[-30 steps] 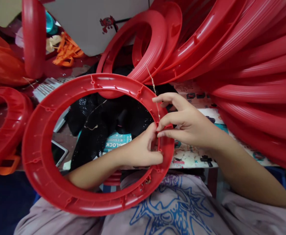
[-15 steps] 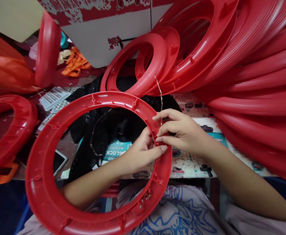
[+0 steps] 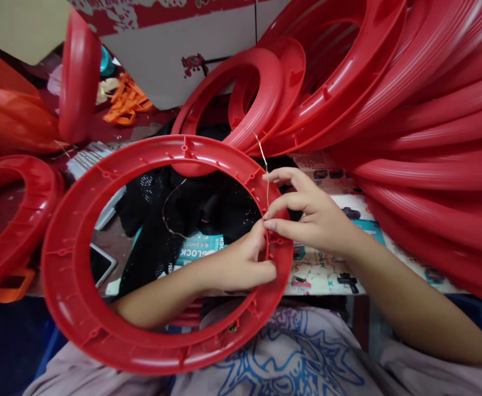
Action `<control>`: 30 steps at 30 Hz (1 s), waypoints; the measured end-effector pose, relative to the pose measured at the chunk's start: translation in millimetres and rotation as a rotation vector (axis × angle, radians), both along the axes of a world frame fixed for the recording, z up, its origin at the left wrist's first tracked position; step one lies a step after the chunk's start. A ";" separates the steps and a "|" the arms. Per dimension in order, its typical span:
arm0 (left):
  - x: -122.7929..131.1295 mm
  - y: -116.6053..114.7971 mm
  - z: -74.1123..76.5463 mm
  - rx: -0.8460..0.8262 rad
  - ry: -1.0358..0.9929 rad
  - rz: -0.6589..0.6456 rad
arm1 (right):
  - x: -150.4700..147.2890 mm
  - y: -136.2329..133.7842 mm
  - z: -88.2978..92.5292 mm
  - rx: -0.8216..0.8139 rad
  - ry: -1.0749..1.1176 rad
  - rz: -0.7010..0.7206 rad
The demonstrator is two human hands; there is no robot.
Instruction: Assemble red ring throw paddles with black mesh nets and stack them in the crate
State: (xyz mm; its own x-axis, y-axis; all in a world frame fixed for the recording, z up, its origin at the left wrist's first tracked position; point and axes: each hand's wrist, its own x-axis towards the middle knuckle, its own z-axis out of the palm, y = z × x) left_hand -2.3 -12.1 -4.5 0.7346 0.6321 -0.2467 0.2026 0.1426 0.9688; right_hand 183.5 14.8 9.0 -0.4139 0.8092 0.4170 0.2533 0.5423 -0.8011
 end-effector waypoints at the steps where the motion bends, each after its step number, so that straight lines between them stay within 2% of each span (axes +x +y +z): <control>1: 0.3 -0.4 0.6 -0.023 -0.008 -0.020 | 0.5 0.5 0.2 0.013 -0.004 0.016; 3: 0.3 -0.7 2.2 -0.055 -0.016 -0.049 | 1.5 1.2 0.4 0.021 -0.010 0.067; 7: -1.9 0.6 5.1 -0.008 -0.032 -0.087 | 3.3 2.3 -0.4 -0.017 -0.001 0.167; 12: -7.5 0.7 3.0 -0.003 -0.025 -0.185 | 5.1 2.5 1.5 -0.045 0.048 0.195; 16: -8.6 -0.7 1.6 -0.002 -0.012 -0.199 | 5.4 0.0 5.1 -0.136 0.048 0.208; 19: -4.7 -1.3 4.7 -0.098 -0.106 -0.176 | 5.0 -1.6 6.2 -0.128 0.081 0.192; 24: 0.7 -2.2 9.7 -0.360 -0.302 -0.155 | 6.7 -1.6 6.5 -0.102 0.075 0.179; 26: 2.0 -3.8 8.9 -0.424 -0.356 -0.096 | 7.8 -0.7 6.0 -0.096 0.065 0.169; 30: 10.1 -8.8 5.4 -0.385 -0.337 0.221 | 9.5 2.3 3.6 -0.051 0.061 0.173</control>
